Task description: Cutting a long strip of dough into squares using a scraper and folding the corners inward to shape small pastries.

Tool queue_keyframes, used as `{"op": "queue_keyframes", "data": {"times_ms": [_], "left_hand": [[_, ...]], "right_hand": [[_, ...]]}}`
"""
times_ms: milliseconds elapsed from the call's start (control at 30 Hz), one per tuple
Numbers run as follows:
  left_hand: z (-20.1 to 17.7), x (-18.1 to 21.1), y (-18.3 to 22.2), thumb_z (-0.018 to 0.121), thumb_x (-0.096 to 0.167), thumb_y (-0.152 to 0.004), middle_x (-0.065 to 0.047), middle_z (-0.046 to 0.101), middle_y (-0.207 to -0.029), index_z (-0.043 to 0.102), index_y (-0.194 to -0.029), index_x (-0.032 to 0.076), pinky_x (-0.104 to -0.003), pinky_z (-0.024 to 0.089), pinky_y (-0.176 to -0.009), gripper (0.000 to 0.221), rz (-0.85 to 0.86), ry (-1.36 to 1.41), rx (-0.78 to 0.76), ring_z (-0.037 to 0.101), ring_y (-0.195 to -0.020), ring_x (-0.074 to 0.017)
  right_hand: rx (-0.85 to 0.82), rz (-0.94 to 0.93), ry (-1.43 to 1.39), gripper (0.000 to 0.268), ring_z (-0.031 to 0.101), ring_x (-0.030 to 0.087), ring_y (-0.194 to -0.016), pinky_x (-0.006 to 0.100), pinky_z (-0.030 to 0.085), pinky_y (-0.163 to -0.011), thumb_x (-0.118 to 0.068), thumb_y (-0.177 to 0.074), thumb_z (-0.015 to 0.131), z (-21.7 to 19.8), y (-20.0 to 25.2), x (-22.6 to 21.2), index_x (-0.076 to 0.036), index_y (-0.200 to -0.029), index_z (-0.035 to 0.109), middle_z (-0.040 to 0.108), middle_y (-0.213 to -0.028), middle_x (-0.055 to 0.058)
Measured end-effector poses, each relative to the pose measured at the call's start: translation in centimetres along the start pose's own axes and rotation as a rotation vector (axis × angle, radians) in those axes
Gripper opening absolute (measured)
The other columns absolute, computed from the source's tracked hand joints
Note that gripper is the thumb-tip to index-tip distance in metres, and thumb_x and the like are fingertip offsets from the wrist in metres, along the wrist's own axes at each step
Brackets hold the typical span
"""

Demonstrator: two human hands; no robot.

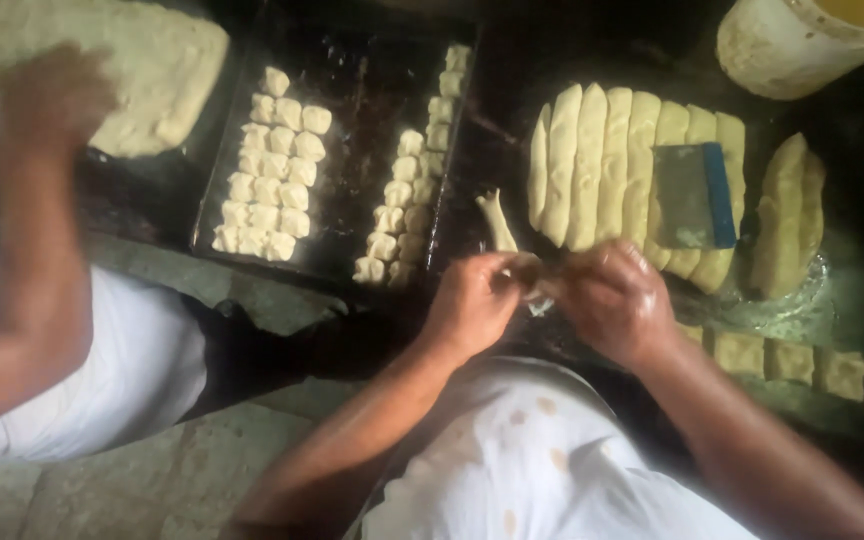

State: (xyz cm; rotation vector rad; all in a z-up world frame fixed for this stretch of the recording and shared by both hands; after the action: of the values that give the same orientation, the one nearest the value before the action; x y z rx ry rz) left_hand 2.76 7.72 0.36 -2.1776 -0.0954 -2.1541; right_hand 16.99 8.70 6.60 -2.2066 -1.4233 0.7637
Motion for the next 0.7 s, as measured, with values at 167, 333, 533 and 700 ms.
{"op": "queue_keyframes", "data": {"times_ms": [167,333,533,700], "left_hand": [[0.2,-3.2,1.2,0.067,0.014,-0.103,-0.022,0.083,-0.096,0.080,-0.111,-0.007,-0.031,0.058,-0.075,0.026,-0.328,-0.402,-0.260,0.077,-0.082,-0.0210],[-3.2,-6.3,0.8,0.061,0.000,-0.087,-0.010,0.070,-0.128,0.029,-0.153,0.008,-0.028,0.055,-0.090,0.074,-0.242,0.252,0.046,0.071,-0.099,-0.0155],[-9.0,-1.9,1.4,0.060,-0.004,-0.095,-0.015,0.062,-0.138,0.048,-0.147,-0.002,-0.030,0.056,-0.100,0.053,0.117,0.191,0.216,0.067,-0.116,-0.0170],[-13.0,-1.5,2.6,0.060,-0.005,-0.094,-0.012,0.069,-0.125,0.061,-0.131,-0.001,-0.024,0.056,-0.076,0.037,0.115,0.193,0.258,0.064,-0.085,-0.0091]], "right_hand": [[-0.042,0.163,-0.005,0.030,0.065,0.036,-0.111,0.042,0.056,-0.087,-0.007,-0.074,0.078,0.2,-3.1,-0.6,-0.010,-0.104,0.073,0.071,-0.124,0.014],[-0.308,0.408,-0.397,0.024,0.073,0.024,-0.089,0.037,0.058,-0.076,-0.014,-0.083,0.079,7.3,0.0,2.5,-0.009,-0.106,0.075,0.075,-0.100,0.010],[-0.476,0.751,-0.432,0.019,0.075,0.017,-0.077,0.035,0.058,-0.067,-0.019,-0.085,0.080,14.4,2.6,6.1,-0.006,-0.099,0.075,0.078,-0.086,0.011],[-0.679,0.850,-0.241,0.022,0.074,0.023,-0.084,0.039,0.057,-0.076,-0.025,-0.093,0.069,12.8,1.8,5.5,-0.014,-0.110,0.078,0.078,-0.099,0.009]]}}
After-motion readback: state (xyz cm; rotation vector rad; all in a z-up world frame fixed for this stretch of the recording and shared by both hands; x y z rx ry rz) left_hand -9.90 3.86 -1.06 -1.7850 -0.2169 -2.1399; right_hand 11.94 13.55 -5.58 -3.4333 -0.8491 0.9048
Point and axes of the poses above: each hand's wrist, its own y-axis away from the middle knuckle, its own z-axis out of the palm, x = y × z, the point moved 9 cm from there along -y, towards the middle knuckle
